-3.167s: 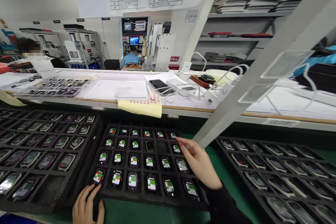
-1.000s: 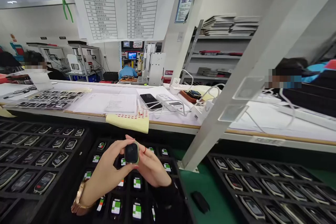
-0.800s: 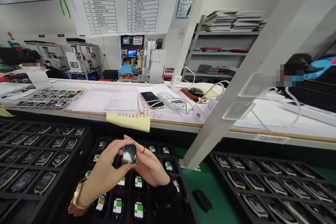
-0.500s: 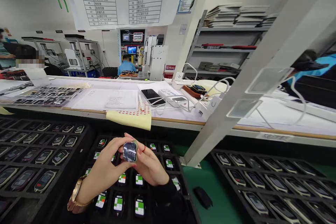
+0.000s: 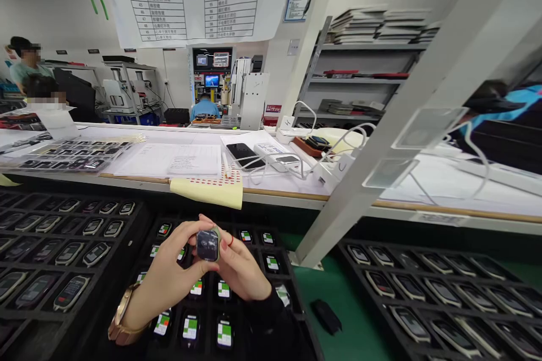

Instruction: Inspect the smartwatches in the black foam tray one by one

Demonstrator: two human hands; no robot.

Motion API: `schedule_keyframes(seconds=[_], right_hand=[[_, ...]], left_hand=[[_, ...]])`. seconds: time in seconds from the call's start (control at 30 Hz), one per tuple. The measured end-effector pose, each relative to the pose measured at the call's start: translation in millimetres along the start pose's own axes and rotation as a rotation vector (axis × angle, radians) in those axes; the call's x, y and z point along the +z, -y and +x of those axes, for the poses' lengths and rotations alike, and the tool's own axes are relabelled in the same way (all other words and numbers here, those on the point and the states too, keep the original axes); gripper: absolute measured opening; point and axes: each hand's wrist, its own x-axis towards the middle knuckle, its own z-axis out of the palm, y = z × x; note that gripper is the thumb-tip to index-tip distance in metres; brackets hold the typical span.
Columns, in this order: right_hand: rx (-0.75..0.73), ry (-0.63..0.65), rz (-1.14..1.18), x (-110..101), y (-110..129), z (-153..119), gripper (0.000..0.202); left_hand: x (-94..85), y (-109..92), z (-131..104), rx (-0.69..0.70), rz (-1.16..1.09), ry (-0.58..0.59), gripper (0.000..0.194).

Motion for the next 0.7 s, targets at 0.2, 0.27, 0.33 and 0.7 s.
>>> schedule_keyframes(seconds=[0.2, 0.27, 0.33, 0.7], right_hand=[[-0.028, 0.04, -0.011, -6.0, -5.8, 2.0, 0.057], [-0.034, 0.052, 0.002, -7.2, -6.4, 1.7, 0.054], [-0.034, 0.045, 0.015, -7.3, -6.1, 0.9, 0.05], [-0.183, 0.013, -0.26, -15.9, 5.2, 4.3, 0.043]], left_hand=[[2.6, -0.4, -1.0, -0.03, -0.04, -0.009, 0.051], [3.3, -1.2, -1.2, -0.044, -0.067, -0.016, 0.051], [3.6, -2.1, -1.7, -0.059, -0.094, -0.024, 0.05], [0.3, 7.1, 6.6, -0.37, -0.903, -0.089, 0.06]])
